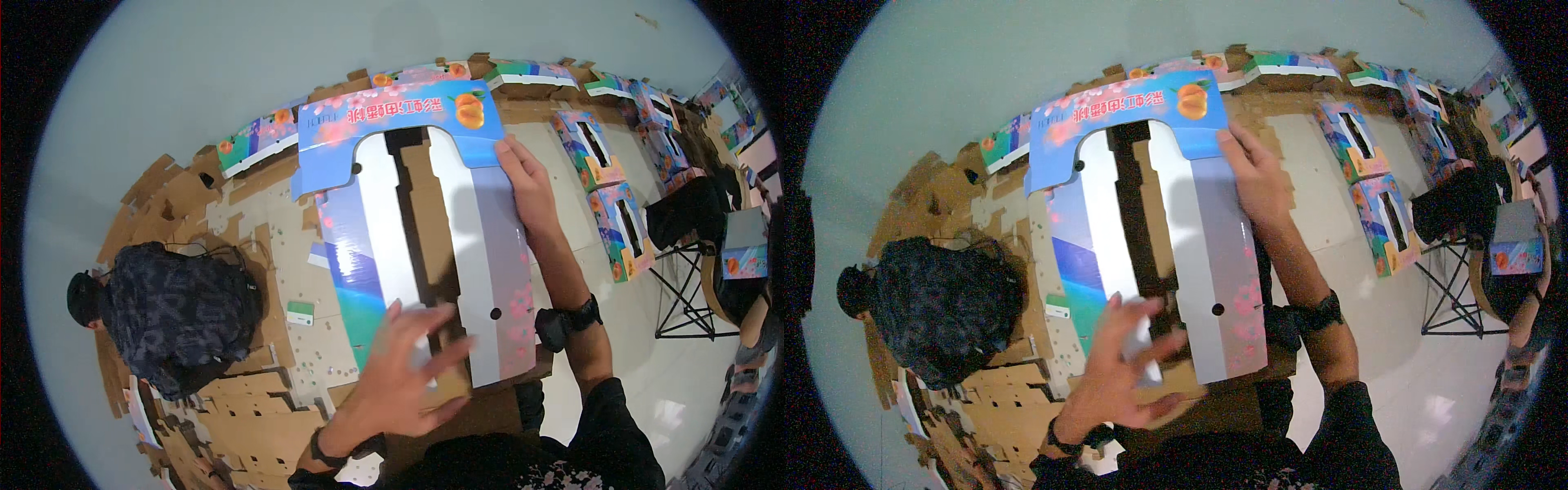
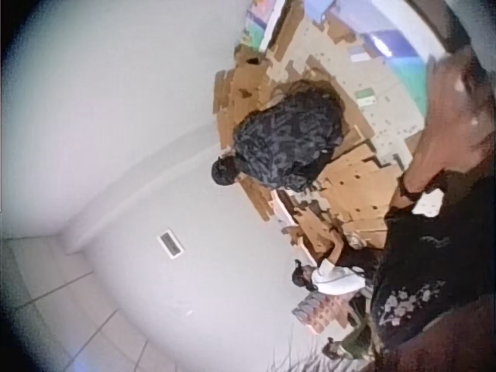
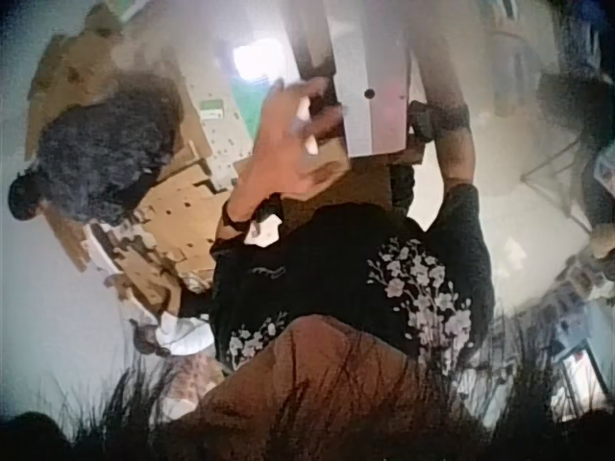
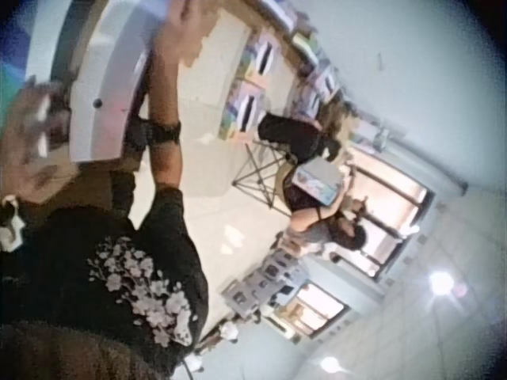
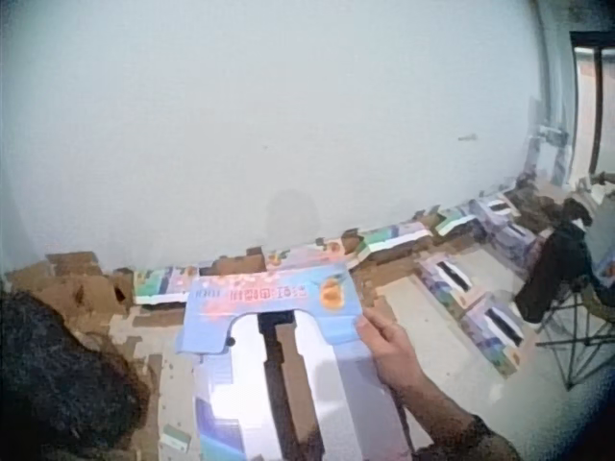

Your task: Assembling cardboard fruit boxes using a blue manual folding tool to tuck tabs into place.

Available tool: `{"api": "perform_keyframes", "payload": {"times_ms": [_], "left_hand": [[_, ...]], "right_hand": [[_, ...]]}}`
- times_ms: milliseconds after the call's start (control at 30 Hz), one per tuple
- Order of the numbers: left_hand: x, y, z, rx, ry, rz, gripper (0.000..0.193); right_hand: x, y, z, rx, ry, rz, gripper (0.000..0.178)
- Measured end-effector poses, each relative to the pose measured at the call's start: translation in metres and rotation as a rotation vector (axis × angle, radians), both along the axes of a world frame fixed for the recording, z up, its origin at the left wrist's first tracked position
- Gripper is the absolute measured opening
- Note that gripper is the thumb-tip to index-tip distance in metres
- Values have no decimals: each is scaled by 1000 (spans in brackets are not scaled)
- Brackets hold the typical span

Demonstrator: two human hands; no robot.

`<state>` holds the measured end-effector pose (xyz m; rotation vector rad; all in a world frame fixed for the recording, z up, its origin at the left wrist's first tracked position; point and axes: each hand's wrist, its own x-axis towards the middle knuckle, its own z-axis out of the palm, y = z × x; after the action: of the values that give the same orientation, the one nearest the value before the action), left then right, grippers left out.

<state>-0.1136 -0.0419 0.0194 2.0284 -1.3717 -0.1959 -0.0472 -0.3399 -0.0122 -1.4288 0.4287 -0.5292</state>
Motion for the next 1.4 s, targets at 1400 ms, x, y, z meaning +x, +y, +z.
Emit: {"api": "perform_keyframes", "payload": {"times_ms": [1400], "left_hand": [[150,12,-34,-639,889,620,54]], "right_hand": [[-58,-12,-14,-97,-34,196,56]]}}
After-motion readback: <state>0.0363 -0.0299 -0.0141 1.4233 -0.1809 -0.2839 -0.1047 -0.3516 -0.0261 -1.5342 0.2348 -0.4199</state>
